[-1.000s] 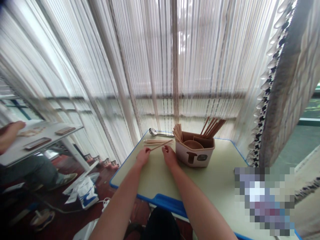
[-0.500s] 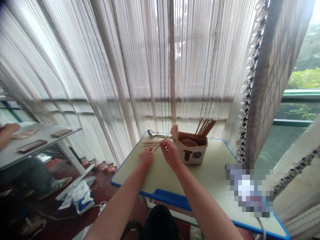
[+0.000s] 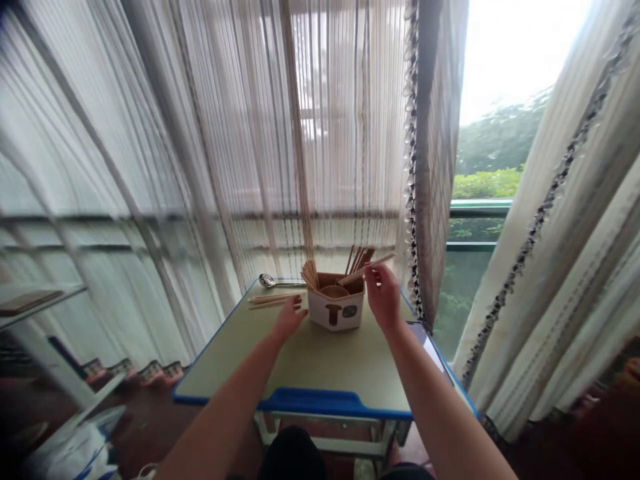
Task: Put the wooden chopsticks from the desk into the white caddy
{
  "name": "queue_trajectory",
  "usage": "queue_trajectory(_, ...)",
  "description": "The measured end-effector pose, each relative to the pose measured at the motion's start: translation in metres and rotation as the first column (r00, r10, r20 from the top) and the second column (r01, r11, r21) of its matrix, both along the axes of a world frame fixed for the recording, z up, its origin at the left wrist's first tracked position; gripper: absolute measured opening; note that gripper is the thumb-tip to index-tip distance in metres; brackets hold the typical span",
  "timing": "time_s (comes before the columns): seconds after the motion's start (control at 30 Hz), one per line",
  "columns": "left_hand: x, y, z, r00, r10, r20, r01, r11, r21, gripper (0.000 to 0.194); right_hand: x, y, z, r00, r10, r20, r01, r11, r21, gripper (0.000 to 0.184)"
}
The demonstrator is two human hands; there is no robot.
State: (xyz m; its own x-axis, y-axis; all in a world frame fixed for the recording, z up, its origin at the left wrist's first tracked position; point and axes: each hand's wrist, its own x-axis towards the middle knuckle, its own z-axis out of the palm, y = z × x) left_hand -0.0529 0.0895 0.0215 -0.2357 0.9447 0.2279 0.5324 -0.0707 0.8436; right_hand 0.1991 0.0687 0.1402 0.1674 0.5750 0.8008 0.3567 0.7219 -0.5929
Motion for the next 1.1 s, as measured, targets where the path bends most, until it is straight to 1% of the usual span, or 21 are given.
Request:
queue_trajectory(0.07, 0.011, 0.006, -0.003, 0.997, -0.010, 0.072, 0.006, 0.999, 0.053, 0.054, 0.003, 0.010, -0.004, 0.999, -0.012, 0.039, 0.013, 1.000, -0.015, 0.027)
queue_trajectory(0.13, 0.018, 0.009, -0.011, 0.997, 0.014, 0.078, -0.023, 0.993, 0.117, 0.055, 0.002, 0.020, -0.007, 0.995, -0.009, 0.095, 0.014, 0.998, -0.056, 0.029)
queue_trajectory(0.2, 0.021, 0.010, -0.022, 0.998, 0.041, 0.044, -0.048, 0.985, 0.163, 0.057, -0.001, 0.029, -0.010, 0.985, -0.012, 0.175, 0.030, 0.994, -0.101, 0.030)
queue_trajectory(0.27, 0.020, 0.008, -0.033, 0.999, 0.038, -0.002, -0.037, 0.980, 0.196, 0.057, -0.004, 0.036, -0.013, 0.963, -0.026, 0.269, 0.062, 0.990, -0.125, 0.030)
queue_trajectory(0.37, 0.018, 0.004, -0.041, 0.996, 0.025, -0.081, -0.008, 0.978, 0.209, 0.054, -0.007, 0.043, -0.016, 0.930, -0.037, 0.366, 0.098, 0.984, -0.149, 0.028)
queue_trajectory(0.43, 0.016, 0.002, -0.041, 0.992, 0.015, -0.124, 0.012, 0.977, 0.212, 0.053, -0.008, 0.046, -0.019, 0.921, -0.042, 0.386, 0.115, 0.979, -0.166, 0.027)
queue_trajectory(0.5, 0.016, 0.002, -0.040, 0.991, -0.010, -0.130, 0.039, 0.974, 0.223, 0.052, -0.008, 0.047, -0.022, 0.920, -0.049, 0.388, 0.127, 0.976, -0.178, 0.027)
queue_trajectory(0.6, 0.017, 0.004, -0.041, 0.996, -0.048, -0.071, 0.064, 0.965, 0.254, 0.051, -0.007, 0.046, -0.025, 0.919, -0.056, 0.390, 0.145, 0.969, -0.202, 0.028)
queue_trajectory(0.77, 0.017, 0.010, -0.047, 0.996, -0.093, 0.006, 0.086, 0.946, 0.313, 0.050, -0.005, 0.044, -0.030, 0.914, -0.016, 0.406, 0.137, 0.953, -0.271, 0.026)
queue_trajectory(0.9, 0.016, 0.011, -0.050, 0.995, -0.100, 0.018, 0.089, 0.942, 0.323, 0.050, -0.003, 0.044, -0.032, 0.924, -0.019, 0.382, 0.145, 0.941, -0.305, 0.027)
queue_trajectory(1.1, 0.016, 0.009, -0.049, 0.994, -0.107, 0.012, 0.097, 0.940, 0.326, 0.050, -0.003, 0.041, -0.034, 0.931, -0.001, 0.365, 0.120, 0.946, -0.302, 0.029)
